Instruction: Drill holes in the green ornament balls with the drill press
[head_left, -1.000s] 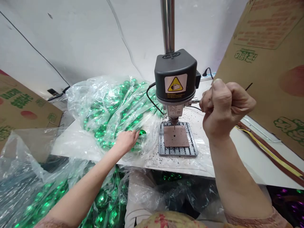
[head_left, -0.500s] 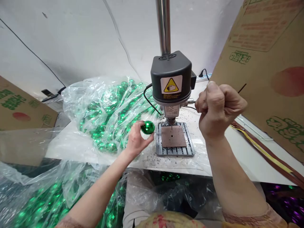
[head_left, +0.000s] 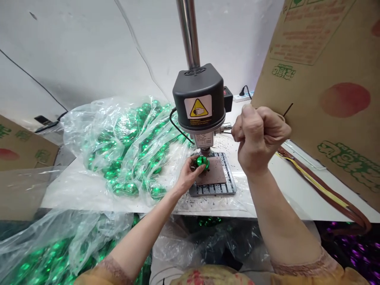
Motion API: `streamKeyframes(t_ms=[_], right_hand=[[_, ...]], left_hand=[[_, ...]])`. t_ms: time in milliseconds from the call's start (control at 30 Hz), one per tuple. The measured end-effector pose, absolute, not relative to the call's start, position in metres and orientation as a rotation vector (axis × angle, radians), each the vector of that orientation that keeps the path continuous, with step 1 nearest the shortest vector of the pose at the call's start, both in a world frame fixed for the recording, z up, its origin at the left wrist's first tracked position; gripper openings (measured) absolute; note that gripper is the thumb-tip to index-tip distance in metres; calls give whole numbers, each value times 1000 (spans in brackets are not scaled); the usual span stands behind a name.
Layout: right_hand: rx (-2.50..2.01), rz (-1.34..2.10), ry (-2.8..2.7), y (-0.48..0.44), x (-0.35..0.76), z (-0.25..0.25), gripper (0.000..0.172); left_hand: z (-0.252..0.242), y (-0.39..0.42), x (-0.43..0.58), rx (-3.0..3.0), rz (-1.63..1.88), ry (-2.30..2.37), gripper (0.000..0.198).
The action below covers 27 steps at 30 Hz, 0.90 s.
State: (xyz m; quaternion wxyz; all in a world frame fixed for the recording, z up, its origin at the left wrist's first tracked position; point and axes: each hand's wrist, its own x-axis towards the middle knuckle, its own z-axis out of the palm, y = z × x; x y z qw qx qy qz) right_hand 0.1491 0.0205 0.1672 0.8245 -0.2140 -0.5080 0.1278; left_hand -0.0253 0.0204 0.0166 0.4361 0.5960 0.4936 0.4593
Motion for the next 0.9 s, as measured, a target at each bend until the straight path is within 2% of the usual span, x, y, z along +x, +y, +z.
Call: streamKeyframes(t_ms=[300,900], right_hand=[[-444,270,-1091,20,149,167,53],[-451,302,-1081,18,149,173,49]], left_hand=[[20,18,-26,1725,998,1311,52],[4,11,-3,1874,1122,1458,47]])
